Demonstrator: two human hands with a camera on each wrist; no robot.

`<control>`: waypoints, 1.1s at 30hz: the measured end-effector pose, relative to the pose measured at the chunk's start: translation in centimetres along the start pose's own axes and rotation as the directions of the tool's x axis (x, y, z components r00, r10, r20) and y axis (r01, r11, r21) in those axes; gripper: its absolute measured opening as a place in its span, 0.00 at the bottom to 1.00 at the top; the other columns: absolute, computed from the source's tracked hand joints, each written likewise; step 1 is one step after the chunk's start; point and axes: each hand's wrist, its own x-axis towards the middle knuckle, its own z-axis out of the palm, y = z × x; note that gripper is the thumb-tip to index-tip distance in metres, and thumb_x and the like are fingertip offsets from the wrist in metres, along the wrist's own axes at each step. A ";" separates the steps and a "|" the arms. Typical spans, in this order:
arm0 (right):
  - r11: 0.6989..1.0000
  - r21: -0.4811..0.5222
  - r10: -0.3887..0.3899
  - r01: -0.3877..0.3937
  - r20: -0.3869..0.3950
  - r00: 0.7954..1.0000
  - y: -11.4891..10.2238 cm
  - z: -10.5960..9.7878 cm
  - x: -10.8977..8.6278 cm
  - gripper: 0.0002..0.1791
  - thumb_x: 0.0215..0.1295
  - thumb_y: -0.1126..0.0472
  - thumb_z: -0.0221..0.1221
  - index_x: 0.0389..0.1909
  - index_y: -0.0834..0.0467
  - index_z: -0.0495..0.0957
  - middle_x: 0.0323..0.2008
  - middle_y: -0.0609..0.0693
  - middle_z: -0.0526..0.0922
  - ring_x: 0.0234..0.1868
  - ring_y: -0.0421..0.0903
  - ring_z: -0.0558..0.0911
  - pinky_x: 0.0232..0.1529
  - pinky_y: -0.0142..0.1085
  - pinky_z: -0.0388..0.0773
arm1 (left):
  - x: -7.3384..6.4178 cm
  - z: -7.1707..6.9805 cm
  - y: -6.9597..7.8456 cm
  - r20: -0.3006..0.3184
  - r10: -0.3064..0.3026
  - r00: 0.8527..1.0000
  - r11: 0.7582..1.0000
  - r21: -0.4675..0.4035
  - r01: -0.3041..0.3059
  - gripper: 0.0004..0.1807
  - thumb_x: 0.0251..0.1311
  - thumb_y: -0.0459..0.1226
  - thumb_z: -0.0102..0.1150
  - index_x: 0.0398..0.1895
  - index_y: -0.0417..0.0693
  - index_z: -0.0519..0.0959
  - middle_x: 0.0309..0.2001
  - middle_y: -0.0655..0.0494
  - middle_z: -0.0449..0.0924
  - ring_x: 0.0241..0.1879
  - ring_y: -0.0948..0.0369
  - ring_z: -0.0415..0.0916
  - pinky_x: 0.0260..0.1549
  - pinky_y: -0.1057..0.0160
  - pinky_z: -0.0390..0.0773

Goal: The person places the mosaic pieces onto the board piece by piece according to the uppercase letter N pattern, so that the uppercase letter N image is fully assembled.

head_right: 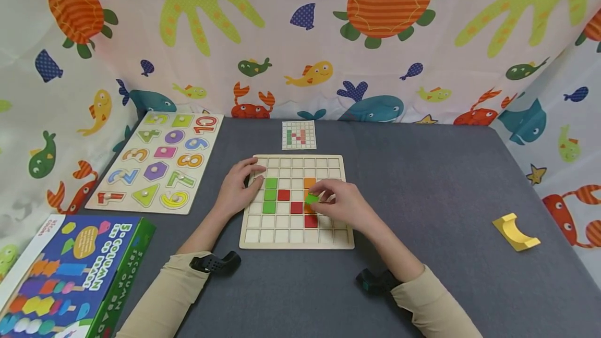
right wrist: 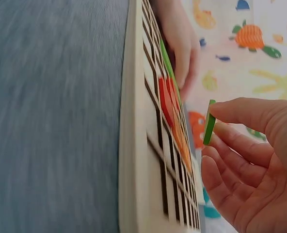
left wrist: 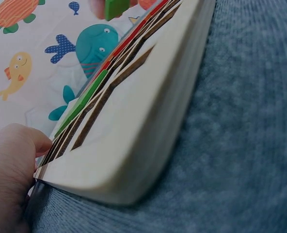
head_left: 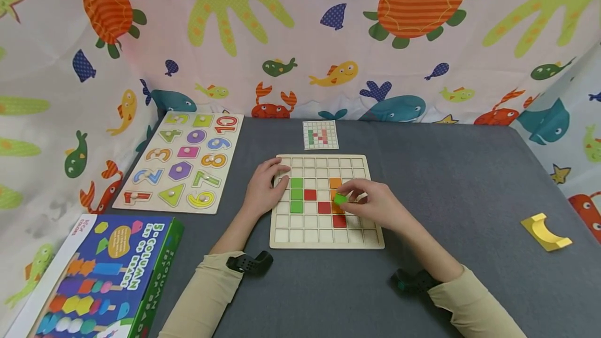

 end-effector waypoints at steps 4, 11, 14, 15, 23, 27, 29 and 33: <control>0.999 0.024 -0.049 0.048 0.033 0.998 -1.2 1.4 0.7 0.14 0.59 0.61 0.68 0.46 0.55 0.82 0.39 0.45 0.83 0.37 0.42 0.79 0.40 0.36 0.80 | 0.0 0.0 0.0 0.001 0.003 1.000 1.000 0.002 -0.003 0.13 0.65 0.37 0.57 0.49 0.43 0.83 0.64 0.45 0.71 0.66 0.49 0.64 0.62 0.47 0.65; 0.985 0.001 -0.170 0.170 0.098 0.981 -3.0 4.1 1.7 0.12 0.55 0.61 0.71 0.40 0.55 0.83 0.32 0.45 0.81 0.31 0.40 0.77 0.32 0.32 0.76 | 0.1 0.1 0.1 0.000 -0.001 1.000 1.000 0.011 0.001 0.12 0.66 0.37 0.57 0.48 0.45 0.84 0.64 0.46 0.72 0.66 0.50 0.64 0.62 0.47 0.65; 0.974 -0.025 -0.222 0.227 0.119 0.968 -3.7 5.0 2.0 0.11 0.54 0.62 0.71 0.38 0.56 0.83 0.31 0.46 0.80 0.31 0.42 0.77 0.33 0.31 0.75 | 0.1 0.2 0.1 -0.002 -0.005 1.000 1.000 0.014 0.005 0.12 0.66 0.37 0.57 0.48 0.45 0.84 0.64 0.46 0.72 0.66 0.50 0.64 0.61 0.47 0.65; 0.969 -0.034 -0.238 0.244 0.123 0.963 -3.9 5.3 2.1 0.10 0.54 0.63 0.71 0.37 0.56 0.82 0.30 0.47 0.80 0.31 0.42 0.77 0.33 0.31 0.75 | 0.1 0.2 0.1 -0.002 -0.006 1.000 1.000 0.014 0.006 0.12 0.66 0.37 0.57 0.48 0.45 0.84 0.63 0.46 0.72 0.66 0.50 0.64 0.62 0.47 0.65; 0.955 -0.085 -0.271 0.283 0.131 0.954 -4.6 6.3 2.3 0.10 0.52 0.67 0.71 0.35 0.57 0.82 0.29 0.47 0.79 0.30 0.42 0.76 0.33 0.30 0.74 | 0.1 0.6 0.1 -0.004 -0.009 1.000 1.000 0.014 0.009 0.12 0.65 0.37 0.57 0.48 0.45 0.84 0.63 0.47 0.72 0.66 0.51 0.64 0.62 0.47 0.65; 0.963 -0.070 -0.251 0.262 0.134 0.959 -4.7 6.4 2.3 0.10 0.53 0.67 0.71 0.35 0.57 0.82 0.30 0.47 0.80 0.32 0.43 0.77 0.35 0.31 0.76 | 0.1 0.6 0.0 -0.005 -0.006 1.000 1.000 0.014 0.006 0.12 0.64 0.37 0.57 0.48 0.45 0.84 0.63 0.47 0.72 0.65 0.50 0.65 0.61 0.47 0.66; 0.970 -0.044 -0.229 0.238 0.140 0.963 -4.7 6.3 2.2 0.09 0.54 0.66 0.70 0.36 0.57 0.82 0.31 0.47 0.80 0.32 0.42 0.78 0.36 0.32 0.77 | 0.1 0.6 0.0 -0.004 -0.008 1.000 1.000 0.018 0.008 0.12 0.64 0.37 0.57 0.48 0.45 0.84 0.63 0.47 0.73 0.65 0.50 0.65 0.61 0.47 0.66; 0.982 -0.012 -0.188 0.190 0.116 0.975 -4.3 5.9 2.0 0.07 0.59 0.63 0.68 0.38 0.55 0.82 0.32 0.43 0.80 0.32 0.39 0.77 0.35 0.33 0.77 | 0.1 0.6 0.1 0.004 -0.017 1.000 1.000 0.022 0.017 0.12 0.65 0.37 0.58 0.48 0.46 0.84 0.63 0.47 0.72 0.66 0.51 0.64 0.62 0.47 0.65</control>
